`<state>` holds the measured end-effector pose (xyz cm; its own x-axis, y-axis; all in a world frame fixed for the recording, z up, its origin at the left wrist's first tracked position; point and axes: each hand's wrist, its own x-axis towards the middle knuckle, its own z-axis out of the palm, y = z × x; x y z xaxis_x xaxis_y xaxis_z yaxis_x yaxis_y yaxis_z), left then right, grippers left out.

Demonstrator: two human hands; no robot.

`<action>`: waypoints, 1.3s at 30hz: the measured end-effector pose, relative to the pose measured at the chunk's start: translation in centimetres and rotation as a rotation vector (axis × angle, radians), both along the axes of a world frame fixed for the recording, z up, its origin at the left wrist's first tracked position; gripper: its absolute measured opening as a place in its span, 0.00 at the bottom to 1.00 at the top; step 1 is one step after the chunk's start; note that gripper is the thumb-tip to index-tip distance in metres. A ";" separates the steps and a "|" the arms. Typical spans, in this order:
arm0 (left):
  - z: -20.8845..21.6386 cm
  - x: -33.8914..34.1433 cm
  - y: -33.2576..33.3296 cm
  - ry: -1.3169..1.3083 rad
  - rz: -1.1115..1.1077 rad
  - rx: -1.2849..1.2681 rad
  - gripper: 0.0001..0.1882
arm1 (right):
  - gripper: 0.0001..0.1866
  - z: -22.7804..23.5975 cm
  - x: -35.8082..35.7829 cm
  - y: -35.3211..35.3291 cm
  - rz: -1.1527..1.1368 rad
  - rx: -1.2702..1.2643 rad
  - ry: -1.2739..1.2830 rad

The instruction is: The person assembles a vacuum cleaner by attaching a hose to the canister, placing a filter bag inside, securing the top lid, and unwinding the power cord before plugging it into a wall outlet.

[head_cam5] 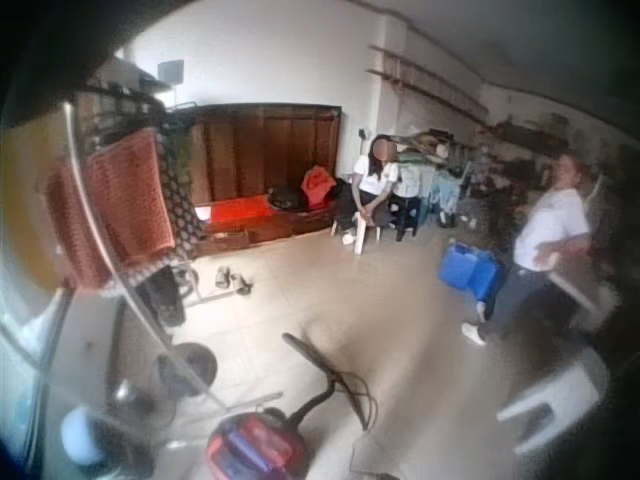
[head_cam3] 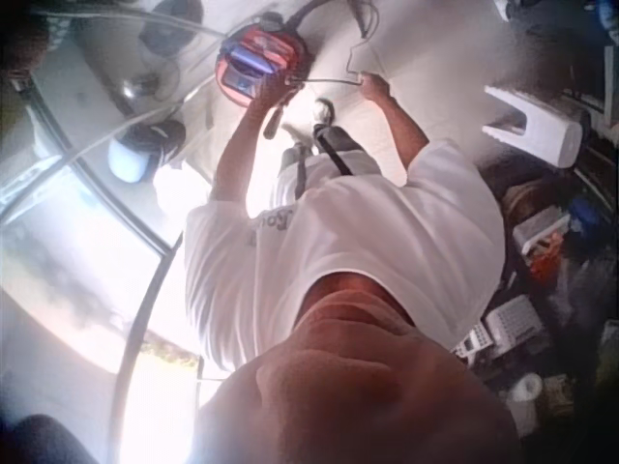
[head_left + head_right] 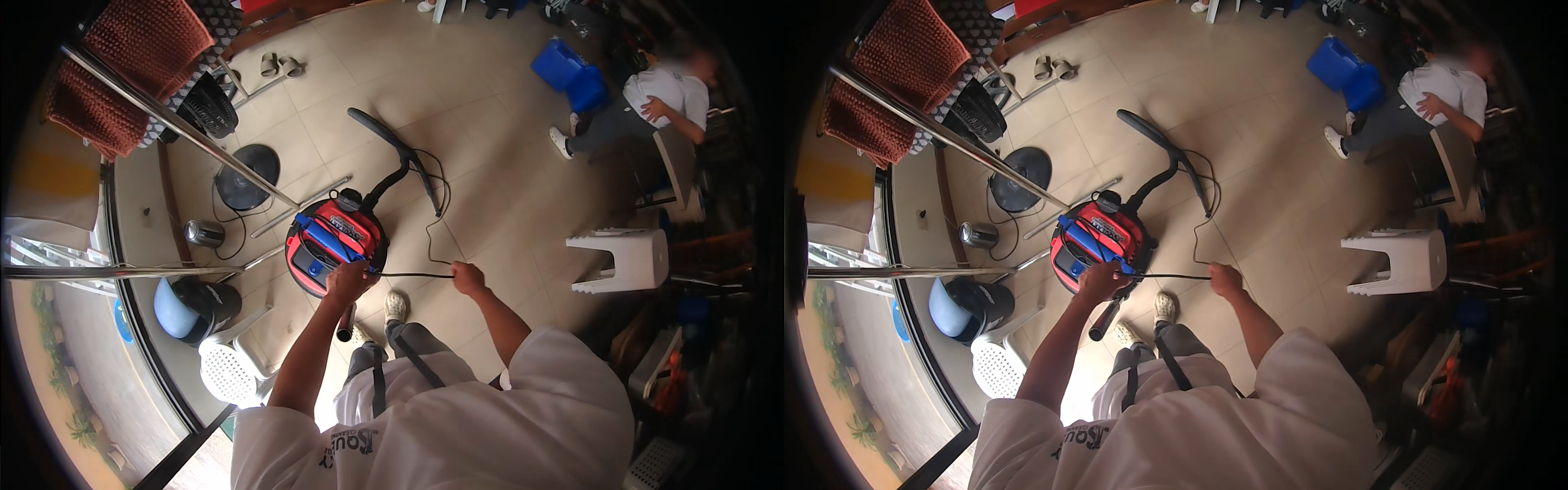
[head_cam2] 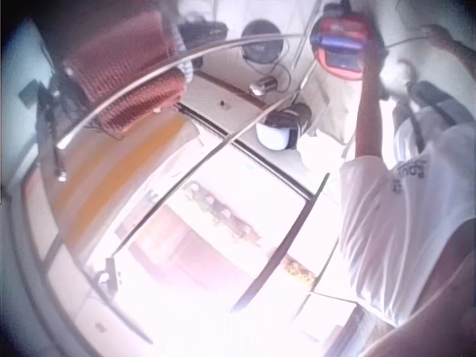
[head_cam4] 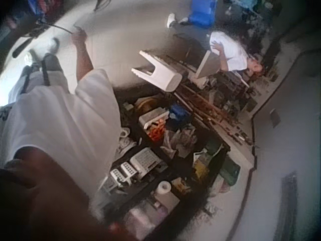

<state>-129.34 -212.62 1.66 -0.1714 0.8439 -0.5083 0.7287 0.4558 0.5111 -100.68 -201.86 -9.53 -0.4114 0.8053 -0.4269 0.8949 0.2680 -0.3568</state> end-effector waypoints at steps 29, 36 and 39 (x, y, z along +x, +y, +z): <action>16.3 17.8 8.8 -0.858 -0.150 0.378 0.21 | 0.07 23.1 6.4 6.7 -0.918 -0.624 2.014; 21.7 9.3 5.7 -1.307 0.180 0.493 0.11 | 0.05 2.9 29.9 12.3 -1.648 -0.364 2.283; 22.6 0.9 3.0 -1.264 0.620 0.843 0.17 | 0.02 0.7 28.6 9.0 -2.191 -0.267 2.165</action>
